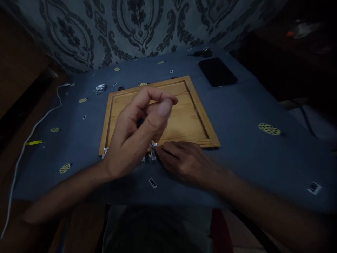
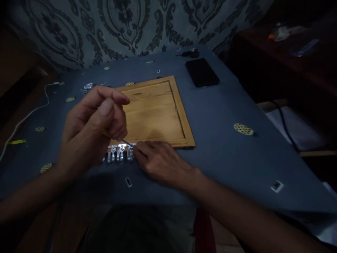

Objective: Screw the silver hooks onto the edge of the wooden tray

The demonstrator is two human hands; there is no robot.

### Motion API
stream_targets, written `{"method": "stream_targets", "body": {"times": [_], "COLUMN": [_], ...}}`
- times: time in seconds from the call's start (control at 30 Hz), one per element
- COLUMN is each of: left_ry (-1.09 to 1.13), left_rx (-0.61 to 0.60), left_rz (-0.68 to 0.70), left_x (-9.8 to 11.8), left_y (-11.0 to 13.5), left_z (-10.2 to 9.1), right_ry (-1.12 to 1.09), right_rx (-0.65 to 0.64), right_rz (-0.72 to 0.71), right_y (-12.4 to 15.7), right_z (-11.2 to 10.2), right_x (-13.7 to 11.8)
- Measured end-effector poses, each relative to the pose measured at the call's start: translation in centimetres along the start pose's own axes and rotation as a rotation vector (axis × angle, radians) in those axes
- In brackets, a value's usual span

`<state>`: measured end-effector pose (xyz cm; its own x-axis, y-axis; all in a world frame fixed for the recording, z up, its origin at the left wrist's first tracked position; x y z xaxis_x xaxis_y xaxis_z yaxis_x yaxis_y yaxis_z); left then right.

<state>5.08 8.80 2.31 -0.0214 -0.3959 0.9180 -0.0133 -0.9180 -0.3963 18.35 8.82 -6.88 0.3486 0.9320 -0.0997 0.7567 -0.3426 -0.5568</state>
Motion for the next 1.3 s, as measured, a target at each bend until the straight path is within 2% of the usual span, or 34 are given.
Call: {"method": "stream_targets", "body": {"times": [0.13,0.23,0.37,0.63,1.3], "left_ry": [0.111,0.075,0.058,0.104,0.064], "left_rx": [0.102,0.130,0.119,0.131,0.061], "left_rz": [0.097,0.102,0.041,0.022,0.039], "left_x": [1.0,1.2,0.4,-0.8,-0.6], "left_y": [-0.2,-0.3,-0.3,-0.2,0.0], "left_z": [-0.2,-0.3,-0.3,-0.2,-0.3], "right_ry": [-0.009,-0.013,0.005,-0.003,0.008], "right_rx": [-0.029,-0.035,-0.039,-0.028,-0.041], "right_rz": [0.008,0.007,-0.010,-0.008,0.005], "right_y": [-0.1,-0.1,-0.1,-0.2,-0.2], "right_z": [-0.1,-0.1,-0.1,-0.1,-0.1], "right_x": [0.0,0.0,0.0,0.0,0.0]}}
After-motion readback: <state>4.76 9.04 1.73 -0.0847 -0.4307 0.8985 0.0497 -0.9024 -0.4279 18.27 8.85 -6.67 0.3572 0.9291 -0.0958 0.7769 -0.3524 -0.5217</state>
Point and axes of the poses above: each hand's wrist, its own y-axis away from the middle knuckle, its own z-axis out of the palm, x = y × z, the point moved 4 cm from there along -y, towards the middle knuckle, and after that the axes turned 5 degrees about z, right-handed, at the moved point
